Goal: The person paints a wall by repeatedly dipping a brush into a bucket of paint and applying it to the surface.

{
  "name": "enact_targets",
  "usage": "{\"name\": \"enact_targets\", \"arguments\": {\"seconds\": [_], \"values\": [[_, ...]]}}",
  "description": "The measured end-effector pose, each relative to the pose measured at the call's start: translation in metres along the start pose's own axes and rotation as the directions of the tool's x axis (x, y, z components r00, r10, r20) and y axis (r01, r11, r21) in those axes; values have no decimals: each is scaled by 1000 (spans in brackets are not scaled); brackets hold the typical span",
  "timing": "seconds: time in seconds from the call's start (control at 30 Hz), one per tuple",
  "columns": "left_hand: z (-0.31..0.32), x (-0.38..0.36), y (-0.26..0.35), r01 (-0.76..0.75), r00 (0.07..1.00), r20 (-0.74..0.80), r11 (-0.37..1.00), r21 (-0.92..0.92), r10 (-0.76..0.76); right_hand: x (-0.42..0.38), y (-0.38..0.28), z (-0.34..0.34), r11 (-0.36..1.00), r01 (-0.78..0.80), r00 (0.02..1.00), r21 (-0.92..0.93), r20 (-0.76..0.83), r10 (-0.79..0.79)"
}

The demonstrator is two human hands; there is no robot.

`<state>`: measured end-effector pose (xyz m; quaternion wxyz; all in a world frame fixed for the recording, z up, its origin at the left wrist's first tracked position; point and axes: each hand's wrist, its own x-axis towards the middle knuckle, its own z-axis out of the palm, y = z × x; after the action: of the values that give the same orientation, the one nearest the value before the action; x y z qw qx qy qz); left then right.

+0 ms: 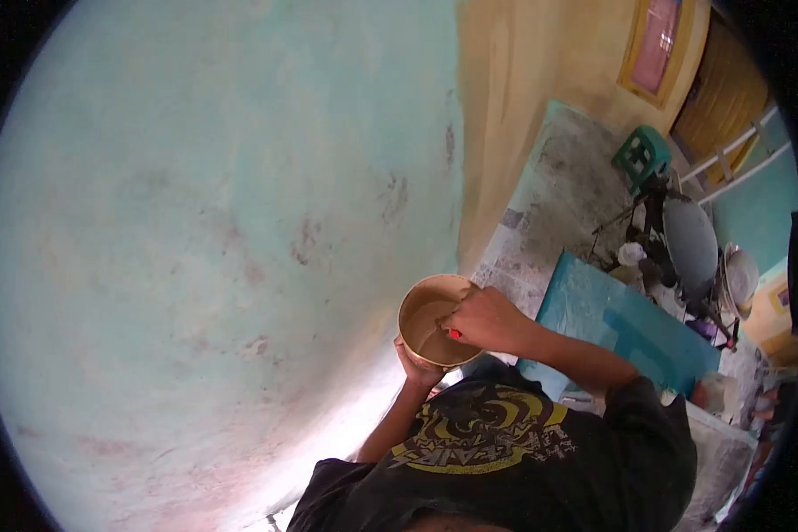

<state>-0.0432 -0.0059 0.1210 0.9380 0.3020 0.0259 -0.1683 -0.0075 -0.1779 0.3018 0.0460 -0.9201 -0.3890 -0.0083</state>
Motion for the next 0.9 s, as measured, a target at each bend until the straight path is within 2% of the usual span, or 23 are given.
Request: {"name": "enact_targets", "arguments": {"seconds": [0.07, 0.1, 0.2, 0.3, 0.4, 0.5, 0.6, 0.7, 0.8, 0.9], "values": [[-1, 4, -1, 60, 997, -39, 991, -118, -65, 2, 8, 3, 999, 26, 998, -21, -60, -27], [-6, 7, -3, 106, 994, -4, 964, -242, -110, 2, 12, 3, 998, 44, 995, -34, -85, -47], [-9, 19, -11, 106, 993, -4, 915, -390, -117, 1, 23, -26, 995, -49, 998, 84, 36, 46], [-4, 31, -15, 75, 995, -30, 916, -393, -95, -9, 40, -48, 978, 8, 983, 206, -180, 30], [0, 37, -19, 66, 990, -72, 854, -516, -120, -22, 59, -80, 922, -26, 983, 386, -160, 95], [13, 43, -16, 57, 996, -34, 855, -515, -87, -29, 85, -81, 824, 79, 954, 561, -283, 101], [28, 49, -14, 42, 999, 13, 871, -489, -41, -26, 102, -84, 695, 119, 912, 709, -355, 205], [42, 58, -14, 33, 998, 56, 872, -489, -6, -23, 118, -86, 589, 162, 897, 792, -368, 247], [54, 67, -11, 15, 994, 97, 856, -517, 42, -21, 134, -85, 589, 220, 890, 778, -407, 204], [63, 71, -8, -11, 988, 120, 833, -554, 93, -20, 142, -99, 549, 204, 923, 811, -346, 168]]}}
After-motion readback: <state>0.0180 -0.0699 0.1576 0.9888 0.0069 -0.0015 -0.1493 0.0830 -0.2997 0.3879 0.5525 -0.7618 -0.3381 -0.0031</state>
